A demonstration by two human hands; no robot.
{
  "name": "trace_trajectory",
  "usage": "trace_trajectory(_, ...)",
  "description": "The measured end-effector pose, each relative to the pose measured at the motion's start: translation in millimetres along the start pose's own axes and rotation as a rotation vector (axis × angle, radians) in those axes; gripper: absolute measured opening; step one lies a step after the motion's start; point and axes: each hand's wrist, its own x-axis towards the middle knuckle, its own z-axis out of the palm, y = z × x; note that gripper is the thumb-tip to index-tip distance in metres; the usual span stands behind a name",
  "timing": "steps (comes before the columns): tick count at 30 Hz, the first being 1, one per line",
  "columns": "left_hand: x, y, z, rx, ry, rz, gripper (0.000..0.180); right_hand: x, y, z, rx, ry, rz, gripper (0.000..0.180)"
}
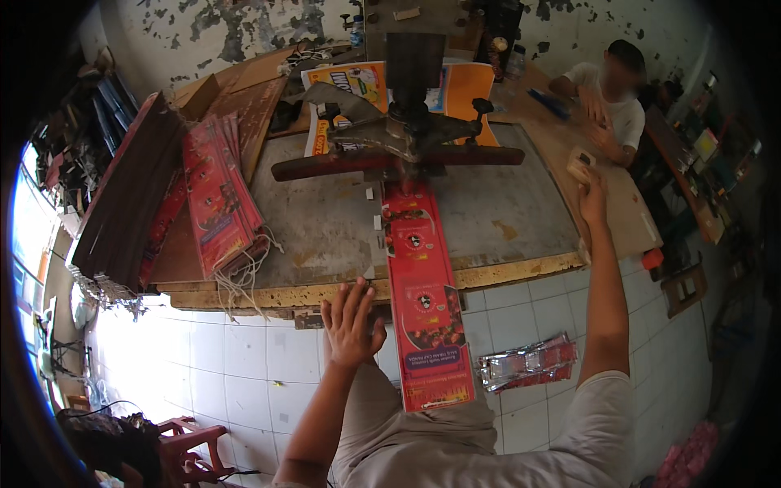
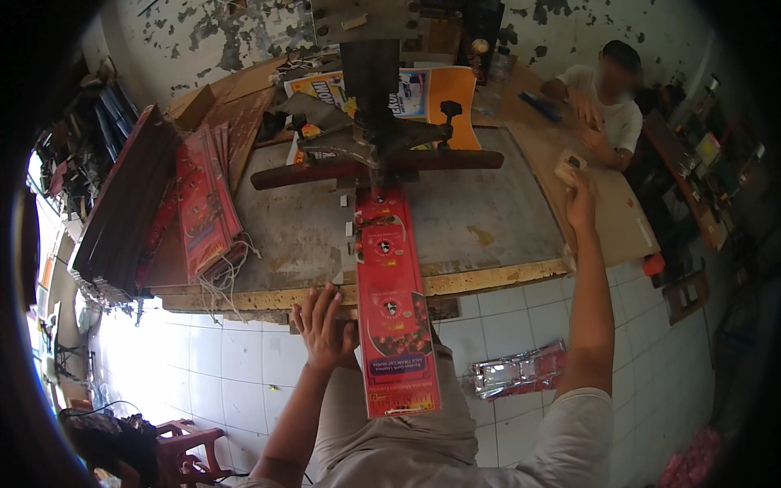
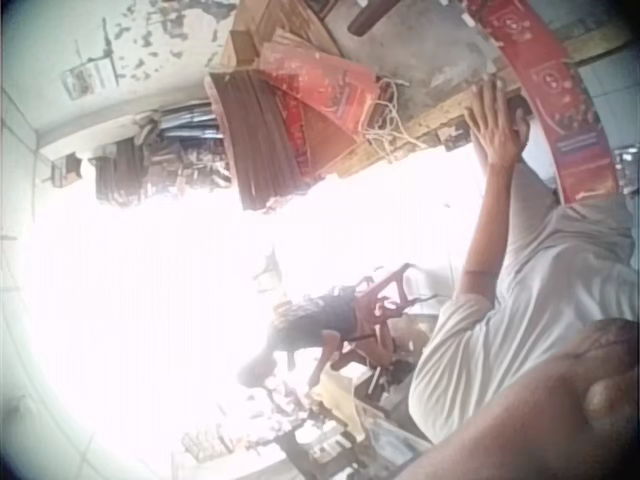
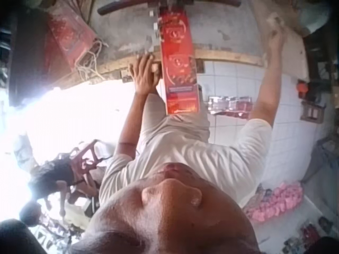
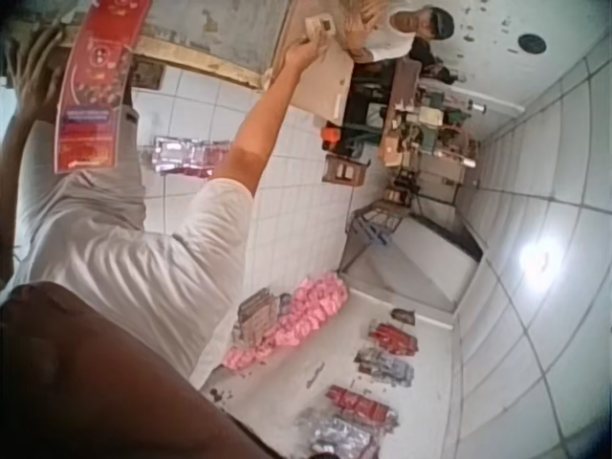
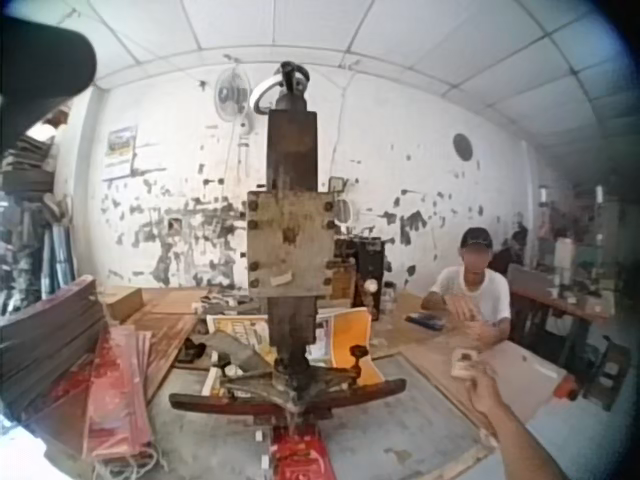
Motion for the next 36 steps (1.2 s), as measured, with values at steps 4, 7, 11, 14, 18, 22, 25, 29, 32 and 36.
trace_trajectory(4,0,2,-2,-0.016,0.023,-0.005,0.057,-6,13,6,-0.039,-0.072,0.089,0.055)
trace_trajectory(7,-3,-1,0,0.000,0.049,-0.004,0.056,-19,0,2,0.019,-0.124,0.120,0.055)
trace_trajectory(11,-3,-2,3,0.016,0.040,0.012,0.057,-32,-16,-15,-0.051,-0.194,0.164,0.053)
trace_trajectory(14,-3,-1,0,0.013,0.010,0.001,0.059,-43,-46,-28,0.007,-0.279,0.230,0.050)
trace_trajectory(18,2,7,-8,-0.043,-0.038,-0.039,0.061,-87,-108,-48,0.225,-0.293,0.014,0.048)
trace_trajectory(22,7,12,-14,-0.124,-0.025,-0.082,0.060,-151,-201,-62,0.294,-0.374,-0.305,0.056)
trace_trajectory(25,21,28,-35,-0.303,-0.016,-0.132,0.058,-186,-259,-76,0.406,-0.513,-0.440,0.064)
trace_trajectory(29,36,35,-56,-0.348,-0.113,-0.051,0.055,-195,-300,-80,0.421,-0.590,-0.524,0.072)
trace_trajectory(32,48,37,-65,-0.382,-0.222,-0.034,0.053,-195,-311,-82,0.374,-0.603,-0.535,0.078)
trace_trajectory(36,49,38,-66,-0.360,-0.243,-0.013,0.052,-196,-314,-86,0.371,-0.586,-0.540,0.084)
